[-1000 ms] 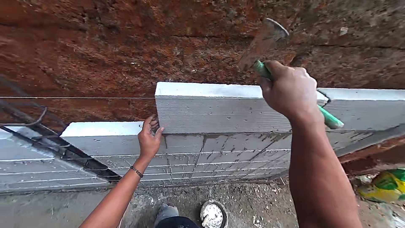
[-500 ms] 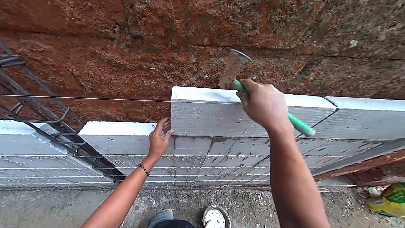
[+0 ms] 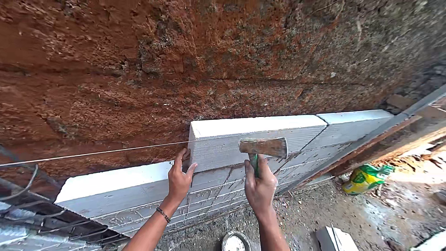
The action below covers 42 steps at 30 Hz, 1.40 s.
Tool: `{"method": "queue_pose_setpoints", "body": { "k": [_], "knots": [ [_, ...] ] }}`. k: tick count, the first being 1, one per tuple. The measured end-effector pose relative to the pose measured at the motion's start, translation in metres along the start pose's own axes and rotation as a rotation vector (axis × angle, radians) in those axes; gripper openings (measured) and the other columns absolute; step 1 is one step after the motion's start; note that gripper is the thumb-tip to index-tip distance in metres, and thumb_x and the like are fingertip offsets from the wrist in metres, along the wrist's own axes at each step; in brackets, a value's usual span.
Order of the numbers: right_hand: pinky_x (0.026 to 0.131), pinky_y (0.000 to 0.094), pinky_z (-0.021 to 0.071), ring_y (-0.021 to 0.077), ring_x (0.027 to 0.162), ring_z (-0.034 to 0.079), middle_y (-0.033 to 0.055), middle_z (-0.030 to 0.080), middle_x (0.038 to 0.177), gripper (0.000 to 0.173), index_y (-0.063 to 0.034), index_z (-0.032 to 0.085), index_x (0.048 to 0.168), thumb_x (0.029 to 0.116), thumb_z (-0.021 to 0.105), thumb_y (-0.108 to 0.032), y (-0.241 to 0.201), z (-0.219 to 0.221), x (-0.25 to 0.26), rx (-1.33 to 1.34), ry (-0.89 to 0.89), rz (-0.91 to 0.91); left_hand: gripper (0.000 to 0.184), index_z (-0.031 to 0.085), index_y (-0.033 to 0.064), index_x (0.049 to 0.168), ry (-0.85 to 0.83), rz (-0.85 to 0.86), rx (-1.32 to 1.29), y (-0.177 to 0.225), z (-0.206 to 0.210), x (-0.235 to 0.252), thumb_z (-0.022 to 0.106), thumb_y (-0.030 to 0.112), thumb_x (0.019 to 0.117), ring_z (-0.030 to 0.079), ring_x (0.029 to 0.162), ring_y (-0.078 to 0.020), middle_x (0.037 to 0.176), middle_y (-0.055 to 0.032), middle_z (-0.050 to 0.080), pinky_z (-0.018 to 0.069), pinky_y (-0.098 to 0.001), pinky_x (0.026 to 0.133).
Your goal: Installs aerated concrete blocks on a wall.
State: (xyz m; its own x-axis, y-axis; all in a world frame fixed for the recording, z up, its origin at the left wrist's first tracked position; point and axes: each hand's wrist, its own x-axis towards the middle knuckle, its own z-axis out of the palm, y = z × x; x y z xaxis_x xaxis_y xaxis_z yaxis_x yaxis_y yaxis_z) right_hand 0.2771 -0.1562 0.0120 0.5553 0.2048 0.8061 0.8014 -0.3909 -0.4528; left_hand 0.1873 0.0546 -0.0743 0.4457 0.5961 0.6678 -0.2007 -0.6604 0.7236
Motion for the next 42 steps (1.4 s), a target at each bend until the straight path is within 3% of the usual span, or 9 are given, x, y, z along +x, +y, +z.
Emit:
{"method": "queue_pose_setpoints", "body": {
  "k": [3,7,11,18,25,29,32,36,42],
  "knots": [
    [0.065,0.0367,0.0586,0.0178,0.073,0.069,0.0122,0.073,0.093,0.036,0.0041,0.067,0.125,0.1021,0.059,-0.023,-0.026,-0.003,0.028,-0.167,-0.042,-0.008,0.063,0.052,-0.0124,0.138,-0.006,-0.021,-0.016,0.001,0.002,0.001,0.079,0.012,0.0870,0.070,0.117,-0.0235,0.127,-0.0216,0.069,0.0562,-0.0366,0.102],
    [0.062,0.0604,0.0533,0.0369,0.076,0.069,0.0153,0.071,0.090,0.033,-0.0100,0.066,0.131,0.1042,0.059,-0.029,-0.067,-0.026,0.093,-0.463,-0.434,0.026,0.058,0.054,-0.0151,0.134,-0.005,0.047,-0.062,-0.006,0.001,0.000,0.079,0.012,0.0882,0.071,0.115,-0.0271,0.124,-0.0249,0.070,0.0564,-0.0368,0.101],
    [0.066,0.0627,0.0524,0.0374,0.082,0.070,0.0126,0.071,0.086,0.024,-0.0204,0.068,0.121,0.1045,0.058,-0.035,-0.086,-0.019,0.135,-0.666,-0.816,0.077,0.055,0.057,-0.0139,0.133,-0.010,0.056,-0.057,-0.007,-0.001,0.000,0.078,0.013,0.0892,0.071,0.114,-0.0295,0.123,-0.0253,0.070,0.0561,-0.0388,0.102],
    [0.073,0.0629,0.0526,0.0364,0.093,0.070,0.0125,0.071,0.097,0.022,-0.0189,0.068,0.116,0.1041,0.058,-0.034,-0.106,-0.009,0.148,-0.788,-0.906,0.133,0.056,0.058,-0.0107,0.134,-0.057,0.023,-0.063,-0.008,-0.006,0.003,0.079,0.016,0.0892,0.072,0.111,-0.0285,0.121,-0.0226,0.072,0.0566,-0.0395,0.100],
    [0.072,0.0625,0.0533,0.0371,0.093,0.071,0.0128,0.072,0.098,0.028,-0.0197,0.066,0.126,0.1044,0.056,-0.034,-0.127,-0.011,0.125,-0.697,-0.546,0.188,0.067,0.048,-0.0050,0.146,-0.288,0.069,-0.061,-0.023,-0.029,0.014,0.078,0.012,0.0891,0.069,0.117,-0.0299,0.131,-0.0199,0.068,0.0551,-0.0431,0.102],
    [0.058,0.0492,0.0553,0.0274,0.068,0.065,0.0131,0.067,0.089,0.035,-0.0069,0.056,0.137,0.1068,0.054,-0.025,-0.120,0.023,0.007,-0.337,-0.027,0.241,0.070,0.044,-0.0068,0.148,-0.314,0.077,-0.037,-0.022,-0.033,0.017,0.078,0.012,0.0890,0.069,0.116,-0.0337,0.134,-0.0228,0.065,0.0549,-0.0450,0.101],
    [0.061,0.0307,0.0565,0.0118,0.063,0.064,0.0097,0.069,0.082,0.036,0.0063,0.060,0.130,0.1021,0.059,-0.017,-0.096,0.089,-0.088,-0.171,0.362,0.370,0.067,0.045,-0.0091,0.146,-0.306,0.111,-0.041,-0.024,-0.031,0.015,0.076,0.012,0.0905,0.069,0.116,-0.0354,0.135,-0.0253,0.064,0.0558,-0.0449,0.099],
    [0.079,0.0372,0.0602,0.0225,0.081,0.073,0.0228,0.074,0.100,0.043,0.0154,0.058,0.132,0.0995,0.062,-0.011,-0.083,0.145,-0.152,-0.078,0.358,0.554,0.067,0.045,-0.0082,0.147,-0.352,0.122,-0.085,-0.033,-0.030,0.019,0.077,0.014,0.0912,0.068,0.120,-0.0321,0.136,-0.0262,0.062,0.0564,-0.0416,0.101],
    [0.091,0.0410,0.0599,0.0327,0.098,0.075,0.0281,0.072,0.113,0.042,0.0169,0.060,0.130,0.0966,0.063,-0.007,-0.075,0.186,-0.175,-0.049,0.272,0.483,0.070,0.045,-0.0061,0.148,-0.367,0.134,-0.138,-0.042,-0.030,0.021,0.079,0.012,0.0893,0.068,0.120,-0.0281,0.138,-0.0238,0.061,0.0575,-0.0385,0.101]
  ]
}}
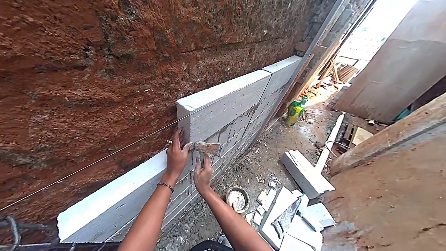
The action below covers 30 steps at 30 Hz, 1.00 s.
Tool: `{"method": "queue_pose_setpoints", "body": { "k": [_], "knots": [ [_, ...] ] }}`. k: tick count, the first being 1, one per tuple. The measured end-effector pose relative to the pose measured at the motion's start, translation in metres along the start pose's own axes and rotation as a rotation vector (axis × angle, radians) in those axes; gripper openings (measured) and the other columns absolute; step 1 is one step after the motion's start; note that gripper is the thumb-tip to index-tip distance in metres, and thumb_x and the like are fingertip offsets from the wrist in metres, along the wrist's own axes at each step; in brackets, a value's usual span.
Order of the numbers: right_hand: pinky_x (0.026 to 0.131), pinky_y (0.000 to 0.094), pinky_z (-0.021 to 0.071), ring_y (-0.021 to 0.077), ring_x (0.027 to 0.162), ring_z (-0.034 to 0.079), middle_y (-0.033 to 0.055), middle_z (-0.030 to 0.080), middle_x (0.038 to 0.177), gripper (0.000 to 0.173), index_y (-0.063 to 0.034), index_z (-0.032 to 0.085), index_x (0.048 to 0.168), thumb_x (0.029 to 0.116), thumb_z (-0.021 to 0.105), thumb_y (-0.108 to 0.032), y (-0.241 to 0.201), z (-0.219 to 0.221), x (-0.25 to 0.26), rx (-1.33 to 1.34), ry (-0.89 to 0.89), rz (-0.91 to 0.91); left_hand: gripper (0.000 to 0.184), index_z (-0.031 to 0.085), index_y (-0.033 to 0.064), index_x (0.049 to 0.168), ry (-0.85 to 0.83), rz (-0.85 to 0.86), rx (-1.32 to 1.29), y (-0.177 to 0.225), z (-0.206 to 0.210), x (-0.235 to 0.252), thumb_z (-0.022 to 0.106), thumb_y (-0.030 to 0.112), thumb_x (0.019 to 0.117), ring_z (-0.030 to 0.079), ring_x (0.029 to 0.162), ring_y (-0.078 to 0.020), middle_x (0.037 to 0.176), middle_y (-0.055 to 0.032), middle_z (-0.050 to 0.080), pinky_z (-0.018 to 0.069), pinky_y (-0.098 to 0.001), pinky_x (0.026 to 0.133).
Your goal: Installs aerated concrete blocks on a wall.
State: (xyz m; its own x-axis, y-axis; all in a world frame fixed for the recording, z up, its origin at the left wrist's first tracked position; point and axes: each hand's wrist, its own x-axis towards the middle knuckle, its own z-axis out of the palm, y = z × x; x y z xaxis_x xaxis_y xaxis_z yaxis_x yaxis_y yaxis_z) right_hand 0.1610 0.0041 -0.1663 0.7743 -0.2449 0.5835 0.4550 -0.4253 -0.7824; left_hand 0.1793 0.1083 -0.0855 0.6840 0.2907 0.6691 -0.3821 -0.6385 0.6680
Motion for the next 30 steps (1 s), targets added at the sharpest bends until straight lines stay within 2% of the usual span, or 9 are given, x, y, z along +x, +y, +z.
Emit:
{"method": "queue_pose_setpoints", "body": {
  "k": [8,13,17,20,22,24,26,28,30],
  "knots": [
    [0.088,0.0377,0.0600,0.0301,0.092,0.075,0.0283,0.072,0.107,0.042,0.0192,0.059,0.128,0.0966,0.063,-0.009,0.000,0.008,-0.008,0.007,0.110,0.018,0.069,0.046,-0.0055,0.147,0.010,0.024,0.028,0.001,0.000,0.000,0.079,0.012,0.0891,0.068,0.120,-0.0285,0.138,-0.0229,0.063,0.0571,-0.0393,0.100],
    [0.093,0.0427,0.0592,0.0360,0.100,0.075,0.0303,0.071,0.114,0.042,0.0186,0.059,0.130,0.0955,0.063,-0.005,0.005,0.006,-0.007,-0.003,-0.003,0.006,0.069,0.045,-0.0052,0.148,0.004,0.014,0.030,0.001,0.001,-0.001,0.078,0.013,0.0900,0.068,0.121,-0.0275,0.138,-0.0230,0.062,0.0568,-0.0383,0.101],
    [0.089,0.0377,0.0600,0.0306,0.094,0.075,0.0284,0.073,0.108,0.042,0.0191,0.060,0.127,0.0957,0.063,-0.008,0.004,-0.007,-0.004,0.011,0.057,-0.020,0.069,0.045,-0.0054,0.147,0.010,0.027,0.051,0.000,0.003,-0.003,0.078,0.014,0.0897,0.069,0.119,-0.0286,0.138,-0.0222,0.063,0.0562,-0.0401,0.100],
    [0.078,0.0285,0.0591,0.0168,0.080,0.071,0.0214,0.073,0.098,0.039,0.0168,0.061,0.127,0.0978,0.062,-0.009,-0.025,-0.032,0.046,0.042,0.149,-0.050,0.069,0.046,-0.0071,0.147,0.003,0.034,0.051,0.002,0.002,0.000,0.078,0.016,0.0903,0.068,0.121,-0.0283,0.138,-0.0228,0.063,0.0560,-0.0386,0.101],
    [0.072,0.0332,0.0589,0.0172,0.074,0.068,0.0172,0.072,0.093,0.034,0.0115,0.063,0.126,0.1000,0.061,-0.011,-0.057,-0.060,0.108,-0.029,0.129,-0.111,0.068,0.047,-0.0082,0.146,0.011,0.047,0.058,0.003,0.003,0.000,0.077,0.016,0.0906,0.067,0.121,-0.0296,0.137,-0.0233,0.063,0.0554,-0.0398,0.102],
    [0.070,0.0490,0.0588,0.0291,0.078,0.071,0.0184,0.072,0.097,0.035,0.0033,0.062,0.131,0.1027,0.059,-0.017,-0.090,-0.086,0.171,-0.199,0.013,-0.176,0.068,0.046,-0.0090,0.146,0.016,0.059,0.082,0.002,0.001,-0.002,0.077,0.017,0.0908,0.068,0.120,-0.0309,0.137,-0.0236,0.063,0.0554,-0.0418,0.102],
    [0.074,0.0572,0.0577,0.0358,0.090,0.072,0.0180,0.071,0.108,0.039,-0.0077,0.058,0.141,0.1058,0.054,-0.023,-0.128,-0.106,0.225,-0.454,-0.191,-0.195,0.068,0.046,-0.0093,0.147,0.009,0.059,0.087,0.003,0.000,-0.001,0.076,0.015,0.0908,0.067,0.122,-0.0308,0.139,-0.0240,0.062,0.0544,-0.0412,0.103],
    [0.073,0.0579,0.0567,0.0357,0.094,0.072,0.0139,0.072,0.107,0.031,-0.0151,0.062,0.132,0.1031,0.053,-0.023,-0.160,-0.114,0.266,-0.742,-0.413,-0.249,0.069,0.045,-0.0086,0.148,-0.002,0.049,0.093,0.007,0.001,-0.001,0.076,0.015,0.0909,0.066,0.124,-0.0307,0.140,-0.0248,0.061,0.0531,-0.0411,0.105],
    [0.074,0.0615,0.0543,0.0362,0.101,0.070,0.0130,0.072,0.108,0.021,-0.0137,0.069,0.115,0.0969,0.058,-0.019,-0.184,-0.114,0.292,-0.927,-0.678,-0.306,0.070,0.044,-0.0082,0.148,-0.001,0.042,0.104,0.010,0.000,-0.001,0.076,0.016,0.0906,0.066,0.124,-0.0325,0.140,-0.0256,0.061,0.0523,-0.0428,0.105]
  ]
}}
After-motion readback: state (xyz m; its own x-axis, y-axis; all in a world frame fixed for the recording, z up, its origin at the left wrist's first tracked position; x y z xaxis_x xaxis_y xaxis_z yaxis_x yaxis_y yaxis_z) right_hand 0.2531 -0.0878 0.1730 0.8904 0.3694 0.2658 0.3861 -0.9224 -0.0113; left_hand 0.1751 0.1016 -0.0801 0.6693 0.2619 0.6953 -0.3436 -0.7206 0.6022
